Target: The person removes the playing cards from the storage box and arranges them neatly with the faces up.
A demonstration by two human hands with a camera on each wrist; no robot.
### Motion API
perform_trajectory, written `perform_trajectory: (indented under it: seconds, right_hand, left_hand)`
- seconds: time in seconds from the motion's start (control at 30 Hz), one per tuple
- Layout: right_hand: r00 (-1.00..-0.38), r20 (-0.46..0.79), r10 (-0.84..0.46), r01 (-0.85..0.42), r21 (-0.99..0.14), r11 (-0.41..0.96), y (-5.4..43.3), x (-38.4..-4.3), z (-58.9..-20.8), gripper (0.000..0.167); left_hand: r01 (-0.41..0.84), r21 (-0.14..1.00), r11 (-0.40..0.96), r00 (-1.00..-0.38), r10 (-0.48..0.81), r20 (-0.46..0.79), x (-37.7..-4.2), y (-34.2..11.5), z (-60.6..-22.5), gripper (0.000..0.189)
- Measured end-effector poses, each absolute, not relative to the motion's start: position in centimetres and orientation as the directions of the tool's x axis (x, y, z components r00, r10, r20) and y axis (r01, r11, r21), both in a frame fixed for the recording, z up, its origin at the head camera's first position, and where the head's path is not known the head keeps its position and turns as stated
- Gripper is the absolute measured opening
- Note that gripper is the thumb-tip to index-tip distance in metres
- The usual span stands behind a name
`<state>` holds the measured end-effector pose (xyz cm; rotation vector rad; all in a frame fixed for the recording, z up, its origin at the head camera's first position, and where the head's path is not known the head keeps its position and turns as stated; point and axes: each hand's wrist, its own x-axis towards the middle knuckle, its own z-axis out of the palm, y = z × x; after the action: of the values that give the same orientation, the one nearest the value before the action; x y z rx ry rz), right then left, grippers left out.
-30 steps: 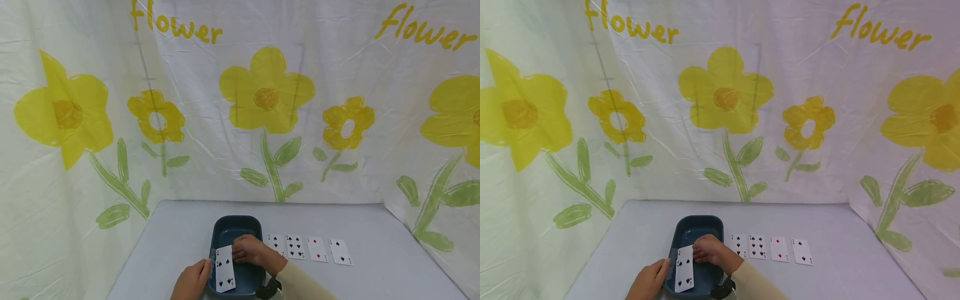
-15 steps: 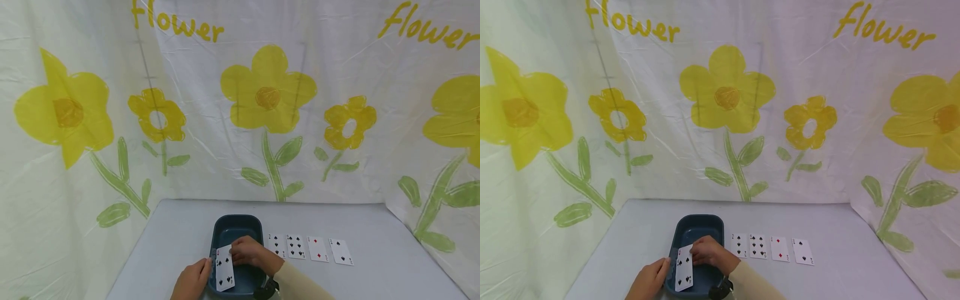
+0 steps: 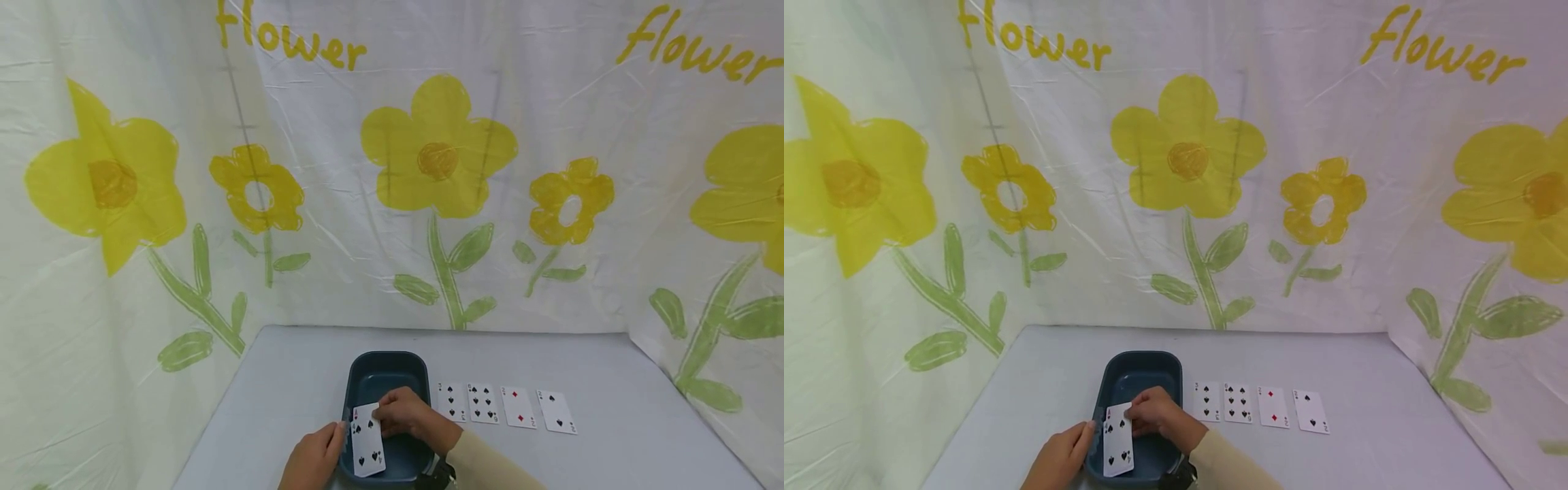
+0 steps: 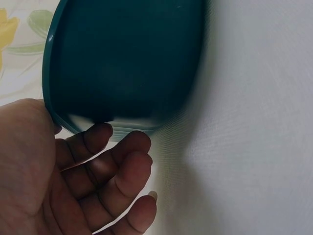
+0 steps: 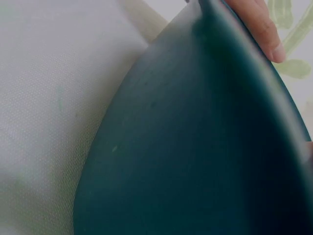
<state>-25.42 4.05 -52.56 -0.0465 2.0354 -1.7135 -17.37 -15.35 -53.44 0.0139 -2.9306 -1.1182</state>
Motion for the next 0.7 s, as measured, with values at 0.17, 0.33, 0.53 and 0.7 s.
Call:
perform_trajectory:
  seconds: [0.17, 0.33, 0.53, 0.7]
  right_hand:
    - [-0.895, -0.320, -0.310, 0.262, -0.941, 0.214, 4.0, -25.3, -52.5, 0.007]
    - [-0.906, -0.306, -0.292, 0.258, -0.947, 0.194, 4.0, -25.3, -52.3, 0.011]
    - [-0.931, -0.257, -0.259, 0.203, -0.955, 0.217, 4.1, -25.3, -51.8, 0.013]
    - [-0.957, -0.171, -0.236, 0.122, -0.970, 0.209, 4.6, -25.4, -51.0, 0.013]
  left_hand:
    - [0.001, 0.669, 0.744, -1.000, -0.004, 0.006, -17.4, -15.4, -53.6, 0.040]
    - [0.010, 0.661, 0.750, -1.000, -0.008, 0.024, -17.3, -15.3, -53.6, 0.041]
    - [0.018, 0.655, 0.756, -0.999, -0.004, 0.033, -17.2, -15.3, -53.5, 0.043]
    - [0.015, 0.649, 0.761, -1.000, -0.005, 0.029, -17.2, -15.4, -53.3, 0.043]
